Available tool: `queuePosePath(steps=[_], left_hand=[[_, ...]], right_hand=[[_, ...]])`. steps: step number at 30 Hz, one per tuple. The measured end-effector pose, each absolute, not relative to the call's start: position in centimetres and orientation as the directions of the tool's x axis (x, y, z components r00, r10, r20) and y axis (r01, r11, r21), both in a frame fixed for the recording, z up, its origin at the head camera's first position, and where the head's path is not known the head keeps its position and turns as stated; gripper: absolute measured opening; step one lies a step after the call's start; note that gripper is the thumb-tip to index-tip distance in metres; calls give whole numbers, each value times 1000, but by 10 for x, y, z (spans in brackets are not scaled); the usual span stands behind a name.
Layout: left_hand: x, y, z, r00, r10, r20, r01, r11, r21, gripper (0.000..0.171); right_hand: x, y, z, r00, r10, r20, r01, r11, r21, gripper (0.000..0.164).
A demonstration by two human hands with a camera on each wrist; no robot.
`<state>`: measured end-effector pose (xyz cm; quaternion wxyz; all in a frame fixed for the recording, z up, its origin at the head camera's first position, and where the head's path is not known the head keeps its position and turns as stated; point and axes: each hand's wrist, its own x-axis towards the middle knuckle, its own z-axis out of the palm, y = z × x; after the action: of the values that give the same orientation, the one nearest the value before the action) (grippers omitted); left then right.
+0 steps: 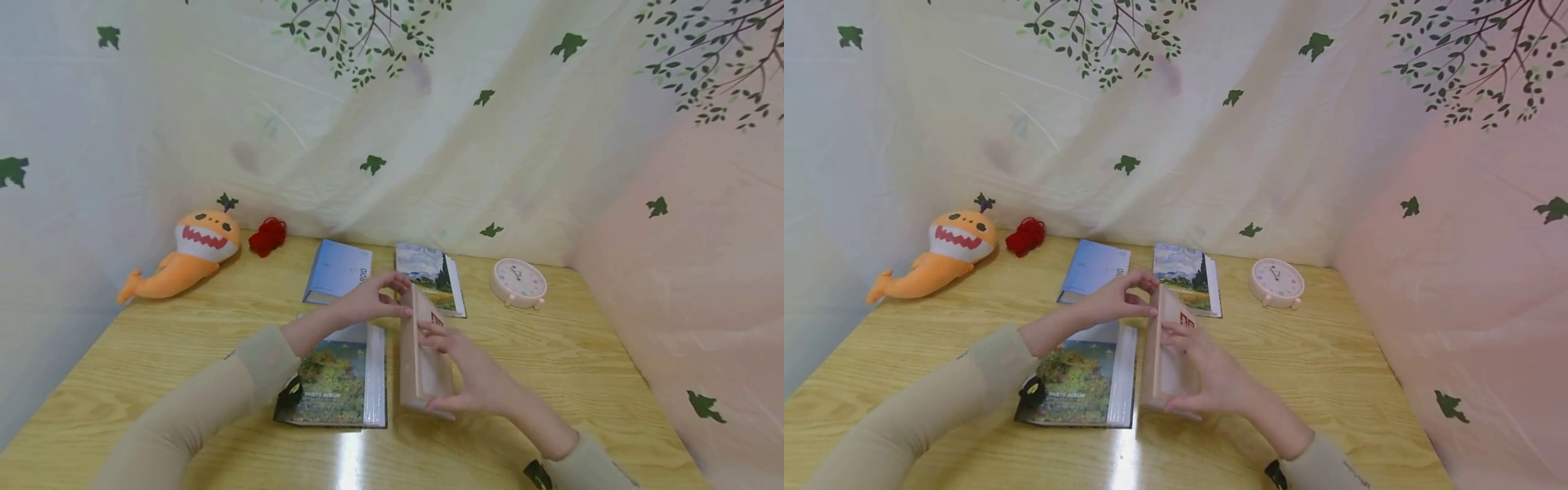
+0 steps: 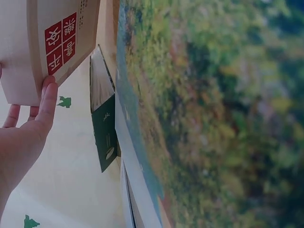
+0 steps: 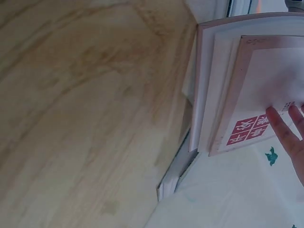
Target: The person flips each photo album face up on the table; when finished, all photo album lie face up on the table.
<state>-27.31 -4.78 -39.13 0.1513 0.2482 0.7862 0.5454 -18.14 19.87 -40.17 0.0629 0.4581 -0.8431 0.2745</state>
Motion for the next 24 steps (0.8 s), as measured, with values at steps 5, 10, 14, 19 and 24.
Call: queuePosePath(steps=[5,10,14,19,24], left_hand=[[-270,-50,-392,-835,551,1,202,305,931,51],[-271,-53,-397,-829,559,-24,186,316,931,51],[-272,-54,-401,-823,567,-40,182,330,926,53],[-273,-53,-406,-817,575,-49,187,345,920,54],[-274,-48,-414,-799,599,-52,195,341,920,52]], right_hand=[[-179,201,-407,-603,-735,312,-788,486,-378,85],[-178,206,-416,-653,-722,226,-739,543,-400,81],[-180,211,-423,-649,-732,209,-742,547,-387,80],[-183,217,-427,-643,-740,197,-743,540,-394,81],[-185,224,-432,-645,-748,154,-740,562,-370,82]])
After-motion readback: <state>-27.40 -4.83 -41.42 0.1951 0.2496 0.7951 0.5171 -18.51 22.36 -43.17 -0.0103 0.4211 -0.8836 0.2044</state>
